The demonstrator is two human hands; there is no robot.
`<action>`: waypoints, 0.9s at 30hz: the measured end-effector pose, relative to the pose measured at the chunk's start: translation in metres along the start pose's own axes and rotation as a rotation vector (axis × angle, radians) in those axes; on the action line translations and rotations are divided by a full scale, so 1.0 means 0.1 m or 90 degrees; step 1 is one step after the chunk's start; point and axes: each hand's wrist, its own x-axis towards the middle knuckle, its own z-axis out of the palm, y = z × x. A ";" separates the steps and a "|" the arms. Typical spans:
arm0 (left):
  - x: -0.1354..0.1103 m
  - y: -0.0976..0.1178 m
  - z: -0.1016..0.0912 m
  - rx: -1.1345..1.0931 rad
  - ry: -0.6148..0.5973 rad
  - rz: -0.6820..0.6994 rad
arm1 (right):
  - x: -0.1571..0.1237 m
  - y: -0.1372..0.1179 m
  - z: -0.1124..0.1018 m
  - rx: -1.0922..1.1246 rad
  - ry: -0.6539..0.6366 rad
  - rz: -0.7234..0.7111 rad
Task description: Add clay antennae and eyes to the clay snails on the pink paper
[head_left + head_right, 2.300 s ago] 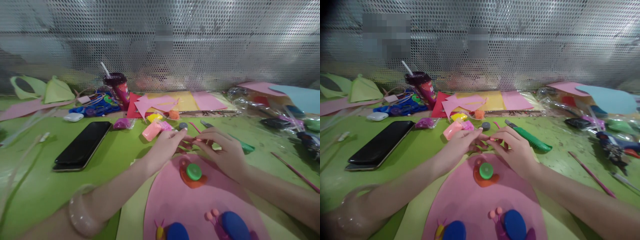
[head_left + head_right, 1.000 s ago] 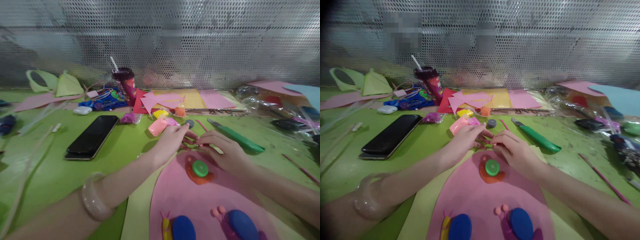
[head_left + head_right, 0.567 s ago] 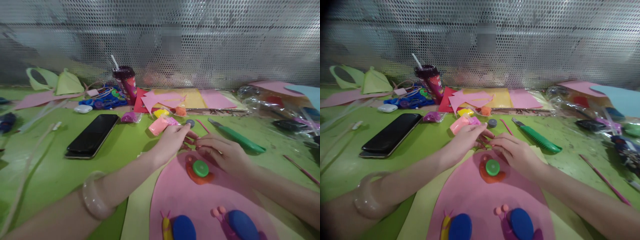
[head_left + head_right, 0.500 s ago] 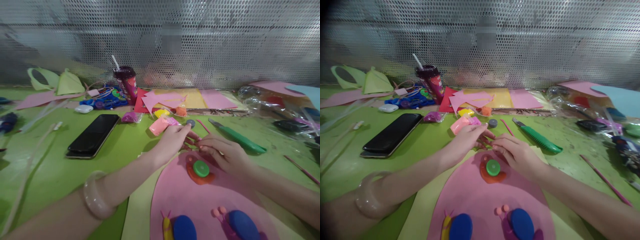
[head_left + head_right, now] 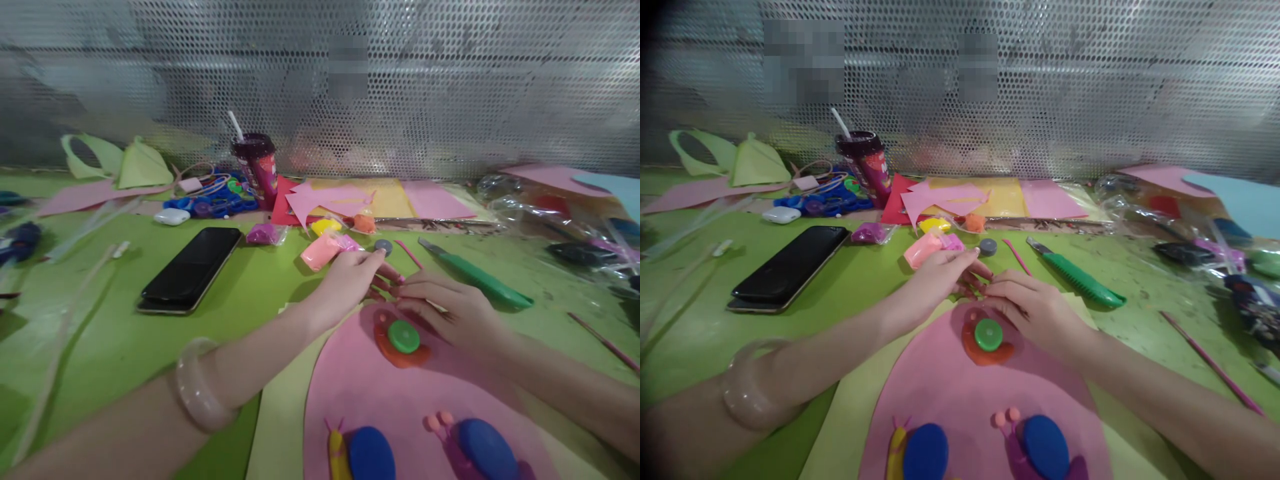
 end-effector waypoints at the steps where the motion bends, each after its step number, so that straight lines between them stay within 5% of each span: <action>1: 0.00 0.00 0.00 -0.003 -0.002 0.001 | 0.00 -0.01 0.00 0.008 0.003 0.001; 22: 0.02 0.02 0.01 -0.036 -0.012 0.011 | 0.21 -0.38 0.04 -0.033 -0.067 0.153; 27: 0.01 0.03 0.01 -0.004 0.006 -0.006 | 0.22 -0.40 0.05 -0.021 -0.108 0.082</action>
